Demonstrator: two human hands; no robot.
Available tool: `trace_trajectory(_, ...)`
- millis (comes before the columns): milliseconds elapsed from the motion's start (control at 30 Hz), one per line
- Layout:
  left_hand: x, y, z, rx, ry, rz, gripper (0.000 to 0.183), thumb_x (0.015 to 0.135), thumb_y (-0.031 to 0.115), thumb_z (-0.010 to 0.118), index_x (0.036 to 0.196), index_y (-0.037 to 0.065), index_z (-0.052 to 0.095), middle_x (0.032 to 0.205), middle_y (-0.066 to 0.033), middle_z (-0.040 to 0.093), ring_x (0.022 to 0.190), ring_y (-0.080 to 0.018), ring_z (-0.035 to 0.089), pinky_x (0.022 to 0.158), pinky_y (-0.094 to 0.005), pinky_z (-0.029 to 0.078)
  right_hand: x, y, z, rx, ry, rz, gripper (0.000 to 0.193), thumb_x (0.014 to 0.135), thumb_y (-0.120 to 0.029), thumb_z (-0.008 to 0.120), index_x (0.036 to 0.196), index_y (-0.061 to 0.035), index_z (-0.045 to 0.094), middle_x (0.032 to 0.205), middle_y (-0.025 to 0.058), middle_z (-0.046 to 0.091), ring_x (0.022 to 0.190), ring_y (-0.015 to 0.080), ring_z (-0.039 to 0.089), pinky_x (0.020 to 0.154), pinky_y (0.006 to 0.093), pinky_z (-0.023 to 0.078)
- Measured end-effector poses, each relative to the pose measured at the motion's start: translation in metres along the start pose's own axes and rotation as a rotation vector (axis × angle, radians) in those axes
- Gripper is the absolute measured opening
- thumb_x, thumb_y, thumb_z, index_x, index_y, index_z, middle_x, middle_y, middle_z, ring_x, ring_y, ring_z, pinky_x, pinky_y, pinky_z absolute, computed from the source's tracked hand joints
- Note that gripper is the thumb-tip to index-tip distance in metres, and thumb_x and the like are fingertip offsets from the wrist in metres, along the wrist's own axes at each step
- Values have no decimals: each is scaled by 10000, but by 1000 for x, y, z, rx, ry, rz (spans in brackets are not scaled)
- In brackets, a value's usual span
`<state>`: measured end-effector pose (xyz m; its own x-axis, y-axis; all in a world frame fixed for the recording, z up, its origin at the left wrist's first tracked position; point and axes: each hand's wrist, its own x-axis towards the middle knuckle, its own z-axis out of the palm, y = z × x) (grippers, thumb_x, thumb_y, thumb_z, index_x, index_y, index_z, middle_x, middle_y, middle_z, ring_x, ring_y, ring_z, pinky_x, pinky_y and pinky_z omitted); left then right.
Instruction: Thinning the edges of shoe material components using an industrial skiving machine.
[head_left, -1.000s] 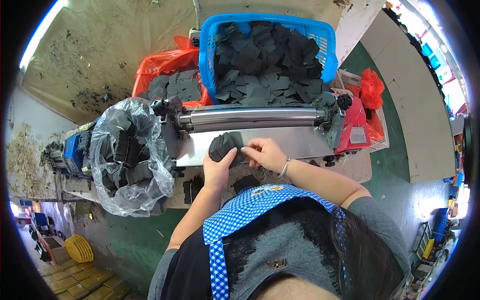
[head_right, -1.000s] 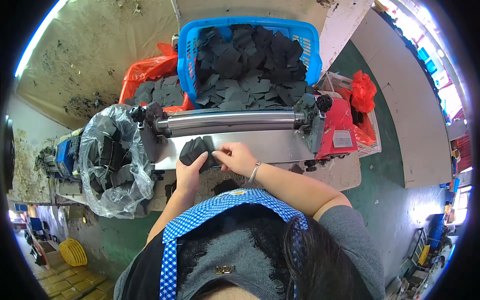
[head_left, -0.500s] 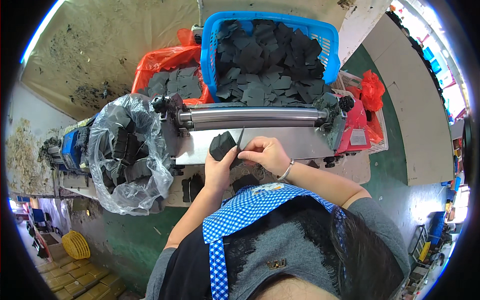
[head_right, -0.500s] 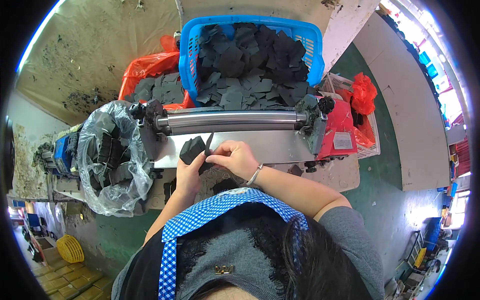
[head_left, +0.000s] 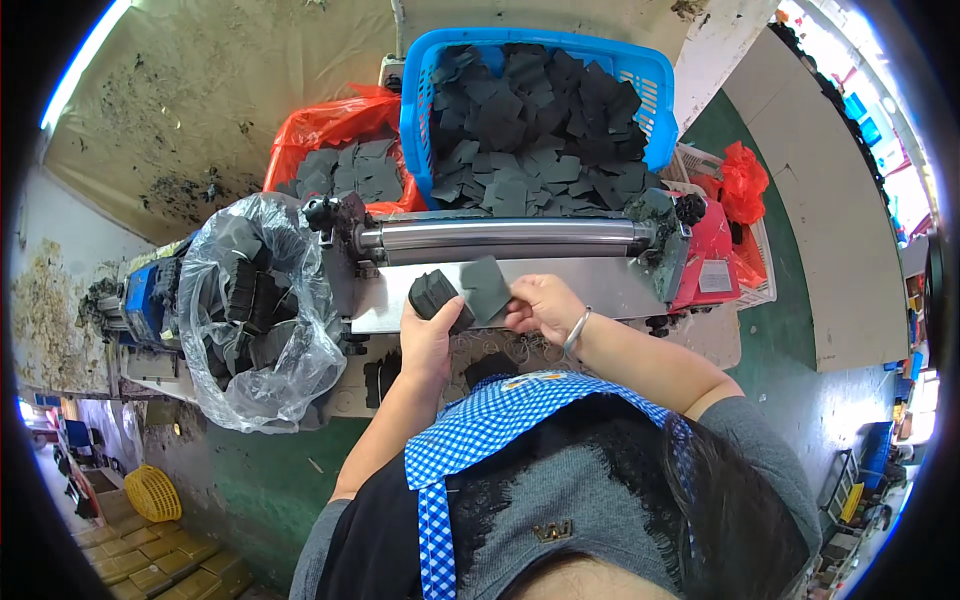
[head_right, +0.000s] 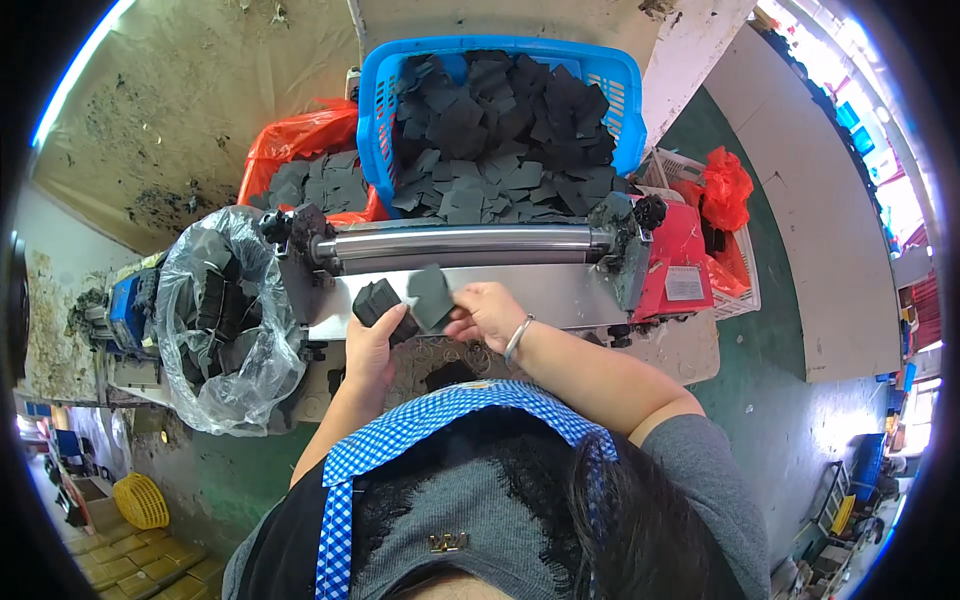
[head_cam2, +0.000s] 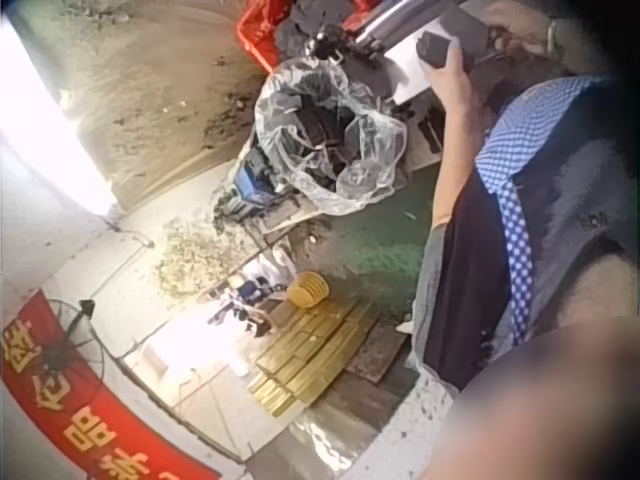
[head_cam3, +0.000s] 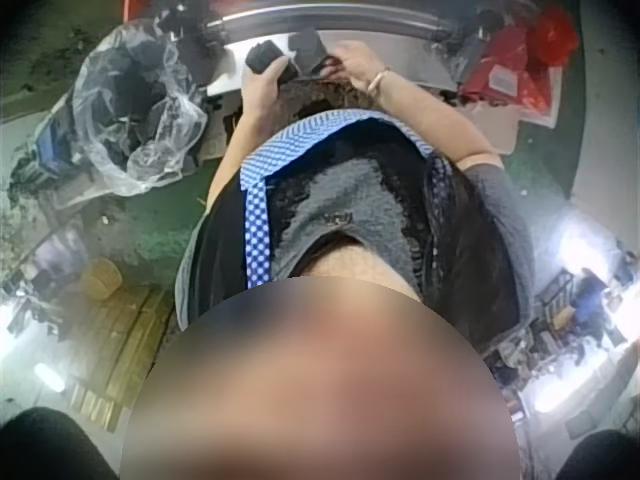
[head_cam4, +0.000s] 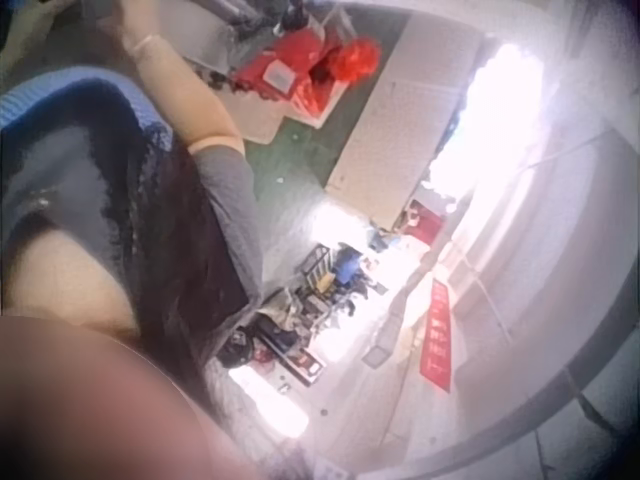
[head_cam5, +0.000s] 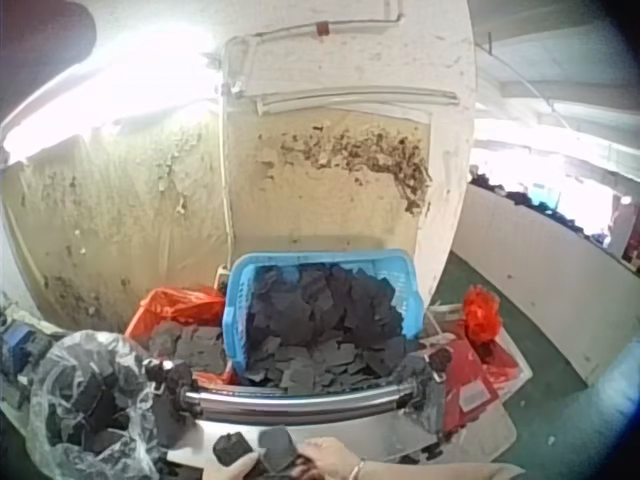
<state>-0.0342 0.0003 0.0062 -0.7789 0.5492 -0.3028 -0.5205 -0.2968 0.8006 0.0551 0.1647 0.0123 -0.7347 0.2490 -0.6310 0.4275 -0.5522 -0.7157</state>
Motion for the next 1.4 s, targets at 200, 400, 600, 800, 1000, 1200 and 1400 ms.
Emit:
trace_trajectory(200,7,1,-13,144,109,65,319,783,17,664,1065,10,516,937,-42,578,812,-127,574,734,-286,496,14,-8,-24,-93,324,-42,206,885,-208,459,799,-23,492,646,56,525,487,196,597,385,301,457)
trace_trajectory(400,2,-2,-12,112,-2,147,286,813,39,627,1088,-17,571,1006,-73,614,857,-149,602,751,-288,508,1,5,-12,-211,110,162,209,888,-201,420,894,-8,502,649,92,564,464,217,594,386,309,466)
trace_trajectory(600,1,3,-10,122,39,142,304,786,19,662,1072,-25,566,987,-70,610,869,-146,591,786,-277,488,13,6,-13,-123,226,-1,196,886,-179,426,858,0,499,656,108,579,490,219,608,405,302,476)
trace_trajectory(800,4,2,-14,106,62,113,306,793,41,650,1082,-5,559,973,-58,604,844,-140,591,746,-277,495,-3,1,-1,-312,-57,-46,234,894,-227,492,807,-12,520,626,79,590,498,174,613,420,274,483)
trace_trajectory(1000,-5,8,-9,52,30,79,278,806,40,647,1068,2,563,973,-48,603,848,-135,588,758,-273,490,50,-80,-16,-815,322,-766,194,820,-237,604,793,-47,629,672,74,651,585,208,629,581,300,496)
trace_trajectory(1200,-8,4,-7,36,-19,30,286,805,52,651,1072,4,562,966,-51,602,847,-132,584,750,-282,495,122,-134,-25,-1490,455,-390,424,695,-379,708,912,-17,674,976,186,643,926,315,616,811,366,485)
trace_trajectory(1400,-8,7,-17,48,86,85,230,821,73,616,1030,5,548,855,-60,613,758,-147,596,698,-276,492,163,-130,-28,-1629,489,-225,422,662,-284,762,969,-10,668,1033,187,635,989,303,609,860,360,482)
